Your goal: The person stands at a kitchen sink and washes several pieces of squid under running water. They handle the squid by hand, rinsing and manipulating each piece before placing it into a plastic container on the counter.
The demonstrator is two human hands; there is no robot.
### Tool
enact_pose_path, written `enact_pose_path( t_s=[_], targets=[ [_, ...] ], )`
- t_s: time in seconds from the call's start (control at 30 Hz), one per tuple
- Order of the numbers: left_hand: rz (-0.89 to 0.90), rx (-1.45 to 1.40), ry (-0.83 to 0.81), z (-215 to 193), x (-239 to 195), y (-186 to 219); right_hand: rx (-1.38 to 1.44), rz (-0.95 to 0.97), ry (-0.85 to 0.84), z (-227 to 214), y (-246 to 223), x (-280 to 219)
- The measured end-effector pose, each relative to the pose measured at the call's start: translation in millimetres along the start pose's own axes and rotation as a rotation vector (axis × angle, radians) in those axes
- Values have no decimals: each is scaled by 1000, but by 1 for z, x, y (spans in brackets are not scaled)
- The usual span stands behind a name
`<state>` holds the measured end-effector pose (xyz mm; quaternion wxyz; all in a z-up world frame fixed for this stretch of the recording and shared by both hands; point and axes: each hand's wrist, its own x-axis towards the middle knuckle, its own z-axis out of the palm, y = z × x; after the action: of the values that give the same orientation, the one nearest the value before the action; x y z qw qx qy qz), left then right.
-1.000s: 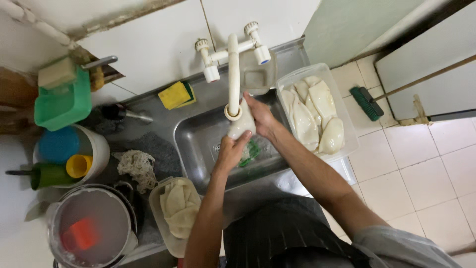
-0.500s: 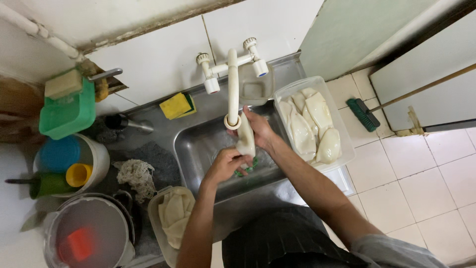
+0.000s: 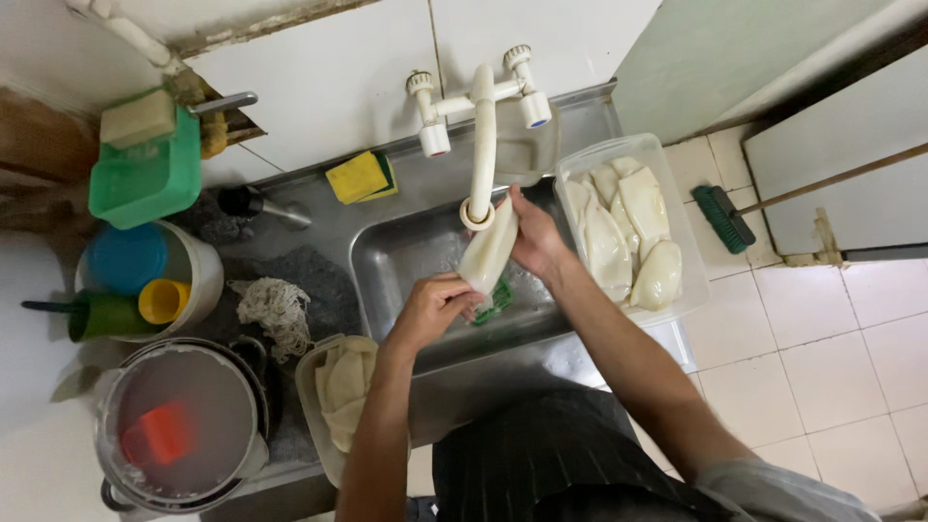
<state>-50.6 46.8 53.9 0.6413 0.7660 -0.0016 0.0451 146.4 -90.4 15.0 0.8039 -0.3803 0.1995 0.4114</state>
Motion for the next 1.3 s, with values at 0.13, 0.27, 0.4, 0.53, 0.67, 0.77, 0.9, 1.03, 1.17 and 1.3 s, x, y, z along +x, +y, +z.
enact_pose_path(
  t_s=[0.13, 0.27, 0.4, 0.53, 0.67, 0.77, 0.9, 1.03, 1.17, 1.3],
  targets=[
    [-56, -60, 4, -13, -10, 4, -63, -6, 20, -21, -11, 19],
    [-82, 39, 23, -22, -26, -9, 86, -62, -93, -25, -38, 18],
    [-131, 189, 45, -27, -35, -27, 22, -155, -98, -14, -72, -17],
    [-163, 156, 58, -14, -39, -43, 27, -246, -67, -27, -98, -21],
    [-490, 383, -156, 18, -33, -65, -25, -269, -51, -27, -106, -48],
    [-831, 375, -183, 40, -8, -94, -62, -263, -46, -28, -102, -55],
    [-779, 683, -380, 63, 10, -121, -68, -264, -35, -35, -90, -56],
    [-482, 987, -464, 61, 23, -135, -117, -264, -17, -35, -91, -60],
    [-375, 1002, -450, 55, 22, -125, -136, -249, -34, -35, -85, -50],
    [-283, 1076, -519, 54, 20, -108, -171, -244, -62, -28, -80, -44]
  ],
)
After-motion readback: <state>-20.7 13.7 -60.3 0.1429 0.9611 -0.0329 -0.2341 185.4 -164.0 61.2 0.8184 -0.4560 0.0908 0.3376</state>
